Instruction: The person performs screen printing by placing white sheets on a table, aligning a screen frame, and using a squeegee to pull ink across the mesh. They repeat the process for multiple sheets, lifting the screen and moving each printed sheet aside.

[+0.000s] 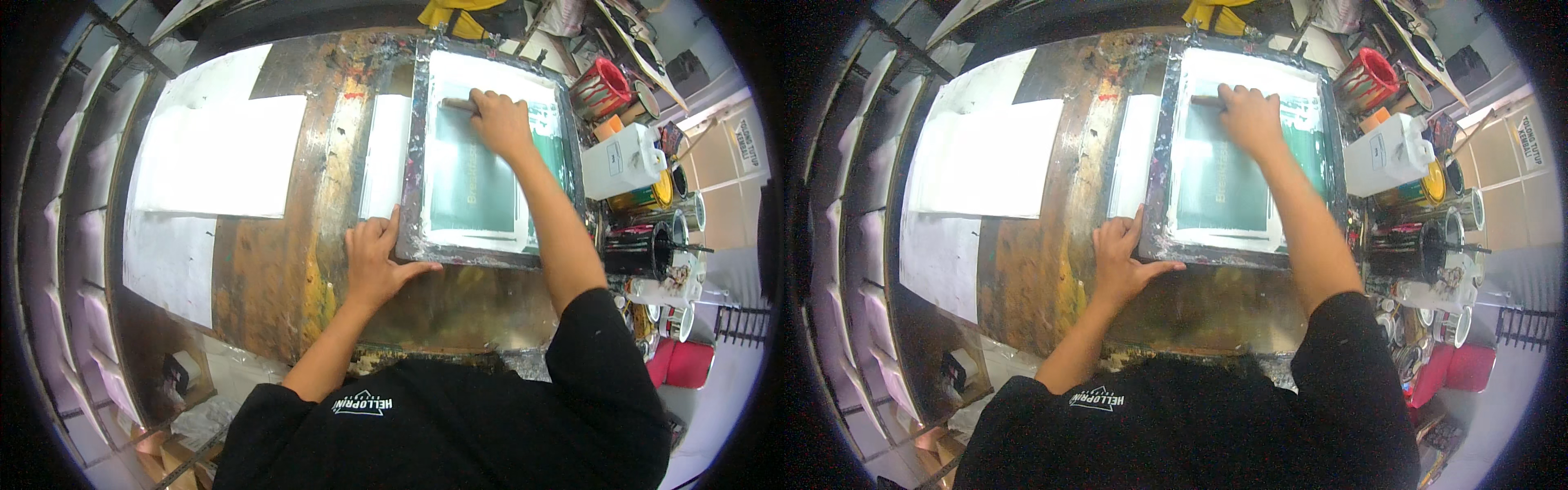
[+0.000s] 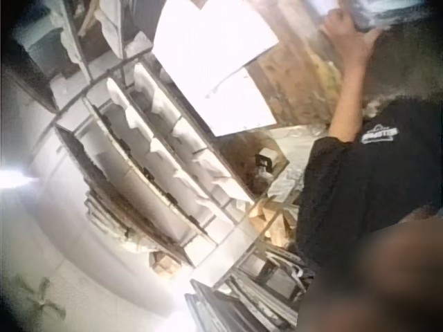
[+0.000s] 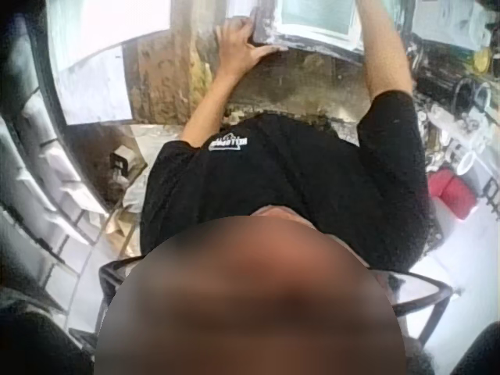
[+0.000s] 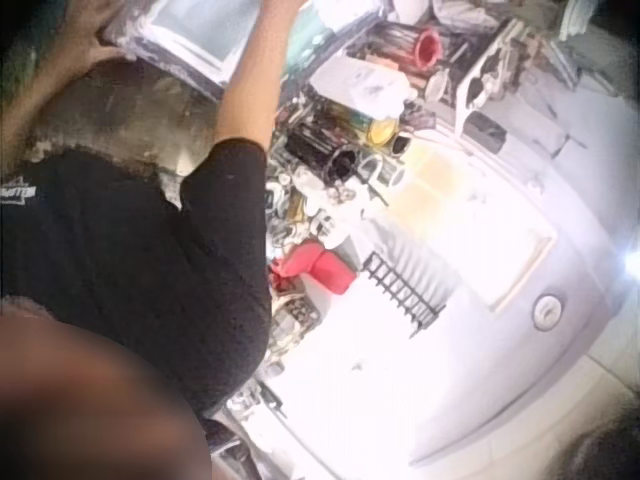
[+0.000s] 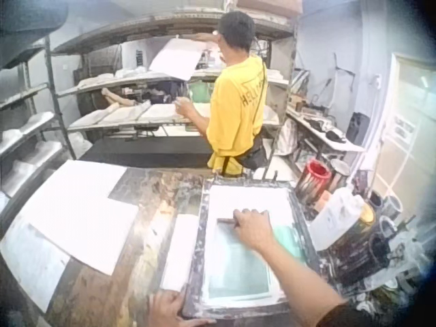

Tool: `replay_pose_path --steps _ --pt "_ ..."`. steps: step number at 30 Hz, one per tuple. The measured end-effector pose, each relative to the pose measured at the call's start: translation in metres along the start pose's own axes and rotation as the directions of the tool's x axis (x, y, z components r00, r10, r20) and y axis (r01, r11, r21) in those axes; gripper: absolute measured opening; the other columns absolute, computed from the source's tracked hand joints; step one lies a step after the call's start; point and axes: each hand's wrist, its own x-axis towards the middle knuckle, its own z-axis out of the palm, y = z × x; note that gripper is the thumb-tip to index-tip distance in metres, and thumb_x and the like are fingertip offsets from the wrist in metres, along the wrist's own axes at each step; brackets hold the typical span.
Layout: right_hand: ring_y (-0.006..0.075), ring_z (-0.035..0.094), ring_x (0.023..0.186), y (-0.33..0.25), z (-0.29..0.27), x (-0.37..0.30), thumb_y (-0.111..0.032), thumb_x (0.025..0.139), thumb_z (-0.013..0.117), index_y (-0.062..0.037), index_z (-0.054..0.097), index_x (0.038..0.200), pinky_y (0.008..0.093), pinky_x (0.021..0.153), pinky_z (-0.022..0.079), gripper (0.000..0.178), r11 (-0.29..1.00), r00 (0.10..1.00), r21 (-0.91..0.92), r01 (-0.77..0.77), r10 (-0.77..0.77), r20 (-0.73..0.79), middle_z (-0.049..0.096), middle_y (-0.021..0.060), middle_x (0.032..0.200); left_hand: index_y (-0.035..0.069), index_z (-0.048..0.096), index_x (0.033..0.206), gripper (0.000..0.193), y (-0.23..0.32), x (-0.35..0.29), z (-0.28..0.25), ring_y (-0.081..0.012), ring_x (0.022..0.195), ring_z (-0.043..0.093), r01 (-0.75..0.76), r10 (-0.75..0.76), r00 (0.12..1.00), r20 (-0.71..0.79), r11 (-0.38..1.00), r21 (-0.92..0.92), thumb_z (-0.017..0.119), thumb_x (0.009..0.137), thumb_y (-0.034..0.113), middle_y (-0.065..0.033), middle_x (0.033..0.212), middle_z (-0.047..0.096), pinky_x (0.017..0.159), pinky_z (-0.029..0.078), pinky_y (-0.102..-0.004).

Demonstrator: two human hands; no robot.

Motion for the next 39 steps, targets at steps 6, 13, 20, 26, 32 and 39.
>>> replay_pose_path --steps 6,13,20,26,32,39 --pt "0.0324 0.073 0.109 0.049 -0.003 0.084 -0.028 0.094 0.065 -0.0160 0.065 0.121 0.0598 0.090 0.051 0.030 0.988 0.984 0.138 0.066 -0.088 0.153 0.076 0.0109 0.109 -0.002 0.050 0.155 0.127 0.003 0.001 -0.003 -0.0230 0.088 0.054 -0.014 0.010 0.999 -0.040 0.996 -0.091 0.087 0.060 0.074 -0.0069 0.090 0.058 0.090 0.036 -0.0408" --pt "0.0355 0.071 0.101 0.005 -0.004 -0.004 -0.027 0.088 0.069 -0.0157 0.065 0.122 0.0593 0.086 0.050 0.036 1.000 1.000 -0.031 -0.006 0.006 0.005 0.072 0.0117 0.108 -0.002 0.044 0.159 0.124 -0.001 -0.004 0.005 -0.0233 0.078 0.052 -0.062 0.058 0.995 -0.079 0.997 -0.055 0.084 0.068 0.071 -0.0069 0.084 0.060 0.086 0.038 -0.0395" --pt "0.0364 0.068 0.092 -0.071 -0.090 -0.161 -0.033 0.087 0.074 -0.0057 0.062 0.105 0.0521 0.078 0.050 0.035 0.995 0.995 0.100 -0.001 -0.009 0.099 0.068 0.0152 0.096 -0.006 0.046 0.156 0.114 0.009 -0.002 -0.005 -0.0254 0.083 0.058 -0.080 0.068 0.992 -0.104 0.991 -0.110 0.085 0.076 0.065 -0.0120 0.089 0.067 0.089 0.042 -0.0388" --pt "0.0331 0.061 0.087 -0.084 -0.162 -0.157 -0.063 0.091 0.070 -0.0033 0.067 0.097 0.0477 0.081 0.042 0.060 0.998 0.927 0.009 0.068 -0.060 -0.371 0.064 0.0141 0.090 -0.008 0.046 0.154 0.097 0.058 0.040 -0.036 -0.0203 0.094 0.064 -0.134 -0.056 0.959 -0.278 0.774 -0.619 0.093 0.081 0.037 -0.0131 0.100 0.069 0.082 0.052 -0.0348" --pt "0.0329 0.061 0.079 -0.066 -0.224 -0.078 -0.057 0.095 0.068 -0.0045 0.063 0.076 0.0460 0.080 0.038 0.056 0.996 0.852 0.015 0.089 -0.068 -0.518 0.061 0.0108 0.076 -0.007 0.036 0.158 0.087 0.037 0.074 -0.041 -0.0270 0.101 0.066 -0.110 -0.083 0.938 -0.336 0.850 -0.516 0.083 0.092 0.023 -0.0165 0.107 0.067 0.089 0.054 -0.0402" --pt "0.0350 0.065 0.071 -0.043 -0.266 -0.020 -0.067 0.100 0.054 -0.0004 0.071 0.085 0.0463 0.071 0.048 0.071 0.996 0.904 0.068 0.065 -0.030 -0.427 0.066 0.0173 0.074 -0.007 0.042 0.150 0.065 -0.017 0.056 -0.005 -0.0493 0.111 0.063 0.414 -0.418 0.908 -0.016 0.904 -0.106 0.070 0.093 0.006 -0.0305 0.118 0.064 0.096 0.051 -0.0555"
